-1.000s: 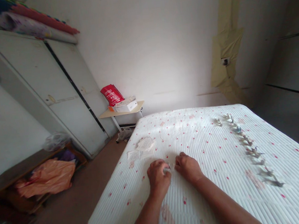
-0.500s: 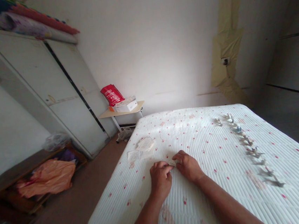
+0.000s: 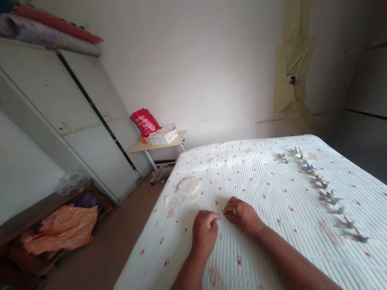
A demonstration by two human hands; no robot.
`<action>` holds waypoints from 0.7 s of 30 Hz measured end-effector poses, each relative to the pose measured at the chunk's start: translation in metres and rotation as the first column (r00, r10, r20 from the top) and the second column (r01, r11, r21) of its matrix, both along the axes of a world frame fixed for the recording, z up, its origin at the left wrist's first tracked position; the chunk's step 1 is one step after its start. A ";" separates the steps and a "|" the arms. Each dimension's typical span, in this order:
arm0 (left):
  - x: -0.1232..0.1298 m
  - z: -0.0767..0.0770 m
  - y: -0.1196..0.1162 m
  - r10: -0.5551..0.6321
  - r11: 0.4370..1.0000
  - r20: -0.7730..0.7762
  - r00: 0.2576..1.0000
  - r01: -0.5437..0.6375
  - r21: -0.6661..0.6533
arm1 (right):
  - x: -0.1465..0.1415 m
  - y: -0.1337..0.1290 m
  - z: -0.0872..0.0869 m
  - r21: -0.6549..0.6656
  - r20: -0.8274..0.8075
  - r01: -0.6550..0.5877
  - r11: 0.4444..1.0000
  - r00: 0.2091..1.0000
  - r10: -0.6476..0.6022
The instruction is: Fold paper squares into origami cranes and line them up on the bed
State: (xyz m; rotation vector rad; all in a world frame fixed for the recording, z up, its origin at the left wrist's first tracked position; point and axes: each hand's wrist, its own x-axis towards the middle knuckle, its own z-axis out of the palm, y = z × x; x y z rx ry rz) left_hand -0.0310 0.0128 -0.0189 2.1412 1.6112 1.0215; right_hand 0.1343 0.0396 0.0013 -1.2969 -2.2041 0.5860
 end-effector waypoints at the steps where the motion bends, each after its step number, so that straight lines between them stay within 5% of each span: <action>1: -0.001 0.000 0.001 0.021 1.000 0.003 1.000 -0.021 -0.004 | 0.000 0.000 0.001 -0.005 0.002 0.001 1.000 1.000 0.000; 21: 0.006 0.012 0.011 0.065 0.995 -0.219 0.974 -0.079 -0.057 | 0.000 -0.001 -0.003 0.011 0.046 0.053 0.999 0.997 -0.054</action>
